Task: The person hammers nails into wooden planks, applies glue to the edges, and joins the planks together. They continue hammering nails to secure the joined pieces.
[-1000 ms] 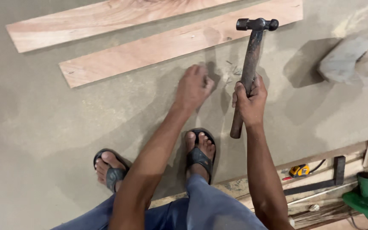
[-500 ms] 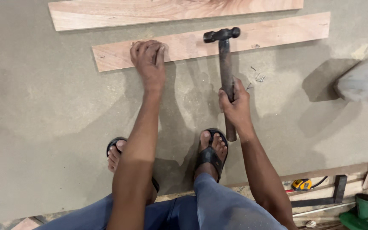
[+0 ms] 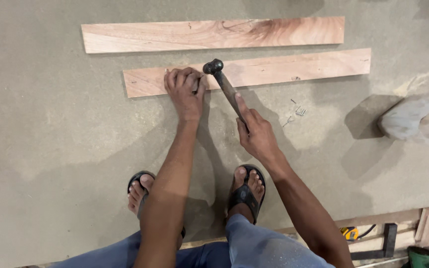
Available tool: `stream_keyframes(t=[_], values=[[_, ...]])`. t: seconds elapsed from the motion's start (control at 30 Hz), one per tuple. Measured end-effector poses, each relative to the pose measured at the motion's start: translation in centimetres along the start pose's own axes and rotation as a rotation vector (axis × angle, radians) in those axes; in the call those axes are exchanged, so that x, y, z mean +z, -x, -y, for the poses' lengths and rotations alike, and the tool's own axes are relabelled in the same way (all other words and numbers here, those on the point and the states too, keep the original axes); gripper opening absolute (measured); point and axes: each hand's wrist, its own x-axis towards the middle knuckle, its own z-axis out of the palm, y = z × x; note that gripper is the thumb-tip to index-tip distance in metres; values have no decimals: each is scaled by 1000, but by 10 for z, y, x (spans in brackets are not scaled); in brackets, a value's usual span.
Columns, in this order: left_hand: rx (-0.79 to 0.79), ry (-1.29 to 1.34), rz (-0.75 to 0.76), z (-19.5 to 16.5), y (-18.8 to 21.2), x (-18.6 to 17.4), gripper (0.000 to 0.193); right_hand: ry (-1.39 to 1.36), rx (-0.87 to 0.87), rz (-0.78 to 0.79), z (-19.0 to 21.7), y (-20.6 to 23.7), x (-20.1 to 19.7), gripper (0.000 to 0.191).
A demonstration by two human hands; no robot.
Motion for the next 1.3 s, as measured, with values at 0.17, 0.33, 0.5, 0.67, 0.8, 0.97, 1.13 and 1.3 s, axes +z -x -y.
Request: stream_keyframes(t=[0.17,0.33,0.5,0.67,0.8,0.97,1.13,1.3], values=[[-63,35,35,-1,-2,-2,14,8,-31,-5,19,-9,-14,81],[-77,42,35,1,2,-3,14,-16,-50,-30,24,-7,-14,79],[-38,34,42,5,0,-1,17,10,-73,11,16,-13,-5,79],[-58,-1,77,4,1,-1,37,50,12,53,16,-17,-15,73],[-103,12,111,2,2,-1,89,-24,-190,-149,31,-2,-29,70],[-188,-26,177,-4,-4,-3,101,-48,-269,-237,36,2,-11,73],[-225,-52,193,-6,-3,-2,90,-13,-43,38,15,-13,13,78],[-158,-176,169,7,1,12,70,-125,-23,-121,4,6,1,76]])
